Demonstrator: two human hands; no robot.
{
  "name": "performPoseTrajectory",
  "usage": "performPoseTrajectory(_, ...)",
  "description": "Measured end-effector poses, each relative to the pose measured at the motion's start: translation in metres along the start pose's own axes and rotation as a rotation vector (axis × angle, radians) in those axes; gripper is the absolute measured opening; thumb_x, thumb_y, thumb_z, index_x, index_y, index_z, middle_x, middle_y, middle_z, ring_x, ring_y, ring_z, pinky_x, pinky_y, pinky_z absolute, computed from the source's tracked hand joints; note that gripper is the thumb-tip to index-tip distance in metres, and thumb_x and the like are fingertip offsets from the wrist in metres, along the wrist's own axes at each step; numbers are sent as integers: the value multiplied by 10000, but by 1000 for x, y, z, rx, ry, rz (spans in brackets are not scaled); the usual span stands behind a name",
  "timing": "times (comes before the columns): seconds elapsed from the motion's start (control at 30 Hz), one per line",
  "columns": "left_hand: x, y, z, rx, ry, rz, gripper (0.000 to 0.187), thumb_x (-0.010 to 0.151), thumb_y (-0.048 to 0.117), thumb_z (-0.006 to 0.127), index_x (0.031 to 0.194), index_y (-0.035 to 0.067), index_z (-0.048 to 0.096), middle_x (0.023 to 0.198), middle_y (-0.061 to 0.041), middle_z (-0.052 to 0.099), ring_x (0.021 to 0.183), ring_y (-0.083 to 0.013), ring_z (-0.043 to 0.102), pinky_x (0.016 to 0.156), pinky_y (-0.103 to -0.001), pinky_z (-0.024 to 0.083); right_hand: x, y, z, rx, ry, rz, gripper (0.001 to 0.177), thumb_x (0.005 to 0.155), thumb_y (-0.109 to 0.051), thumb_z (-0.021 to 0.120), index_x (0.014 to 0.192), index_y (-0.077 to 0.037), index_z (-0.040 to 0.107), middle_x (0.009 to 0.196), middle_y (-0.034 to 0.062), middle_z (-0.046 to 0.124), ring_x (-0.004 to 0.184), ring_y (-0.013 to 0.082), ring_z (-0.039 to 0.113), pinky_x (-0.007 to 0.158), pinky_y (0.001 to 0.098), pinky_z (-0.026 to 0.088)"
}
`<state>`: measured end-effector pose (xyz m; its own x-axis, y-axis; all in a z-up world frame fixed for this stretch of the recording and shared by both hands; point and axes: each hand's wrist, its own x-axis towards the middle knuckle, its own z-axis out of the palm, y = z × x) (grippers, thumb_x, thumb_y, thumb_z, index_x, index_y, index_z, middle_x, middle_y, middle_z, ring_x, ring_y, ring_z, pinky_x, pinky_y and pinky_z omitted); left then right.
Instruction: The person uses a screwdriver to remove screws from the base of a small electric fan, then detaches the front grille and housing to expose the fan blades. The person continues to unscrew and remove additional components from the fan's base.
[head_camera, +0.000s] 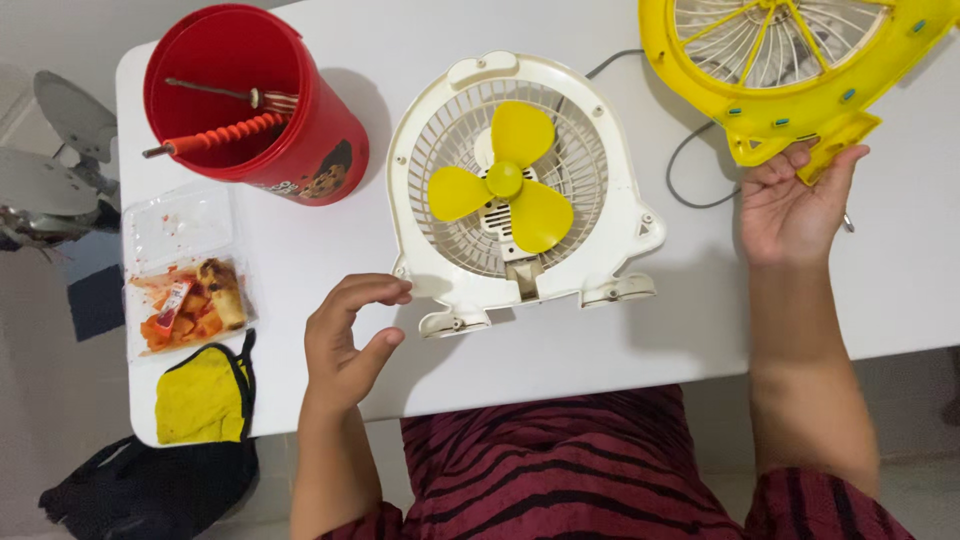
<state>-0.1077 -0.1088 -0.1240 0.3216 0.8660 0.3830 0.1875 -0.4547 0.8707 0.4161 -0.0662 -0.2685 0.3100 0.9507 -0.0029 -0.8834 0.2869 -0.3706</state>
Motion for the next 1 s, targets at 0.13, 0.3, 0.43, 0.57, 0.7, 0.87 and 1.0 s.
performPoseTrajectory(0.13, -16, -12, 4, -17, 94, -16, 338, 937, 178, 756, 1224, 30, 656, 1177, -134, 714, 1070, -218, 703, 964, -342, 565, 8, 6, -7, -15, 32, 67, 456, 1162, -544, 480, 1189, -95, 555, 874, -13, 499, 762, 93, 479, 746, 202, 452)
performPoseTrajectory(0.3, -21, -15, 14, 92, 123, 1, 301, 917, 142, 773, 1182, 36, 679, 1163, -124, 725, 1103, -247, 702, 988, -361, 564, 22, 11, -23, -39, 47, 160, 471, 1136, -556, 463, 1188, -98, 553, 887, -4, 517, 768, 100, 500, 759, 203, 455)
performPoseTrajectory(0.43, -19, -8, 22, 213, 83, 15, 333, 857, 118, 814, 1160, 50, 695, 1168, -123, 718, 1112, -273, 690, 970, -373, 556, 27, 19, -28, -80, 72, 211, 491, 1148, -574, 435, 1138, -96, 547, 901, 3, 531, 786, 115, 518, 784, 227, 468)
performPoseTrajectory(0.57, -17, -2, 24, 313, 28, 54, 355, 801, 130, 844, 1121, 72, 701, 1143, -98, 719, 1065, -283, 675, 919, -376, 547, 20, 28, -20, -222, 102, 262, 499, 1179, -550, 372, 1129, -92, 565, 902, 37, 555, 792, 149, 539, 776, 257, 477)
performPoseTrajectory(0.7, -18, -2, 27, 322, 6, 71, 335, 804, 137, 843, 1105, 78, 707, 1139, -86, 724, 1046, -277, 676, 900, -373, 551, 14, 35, -1, -414, 126, 389, 488, 1213, -506, 331, 1099, -100, 577, 901, 58, 603, 803, 175, 563, 734, 284, 479)
performPoseTrajectory(0.87, -25, -8, 29, 329, 8, 94, 327, 813, 143, 846, 1100, 76, 705, 1131, -90, 721, 1054, -282, 676, 910, -381, 551, 3, 41, 31, -842, 144, 452, 473, 1216, -479, 340, 1265, -97, 615, 862, 64, 646, 667, 135, 531, 625, 254, 443)
performPoseTrajectory(1.0, -35, -15, 32, 342, 43, 97, 340, 808, 140, 840, 1109, 69, 697, 1157, -107, 710, 1079, -294, 664, 926, -391, 542, -12, 36, 53, -1180, 189, 477, 421, 1185, -387, 393, 1240, -57, 650, 722, 48, 619, 518, 99, 441, 481, 246, 338)
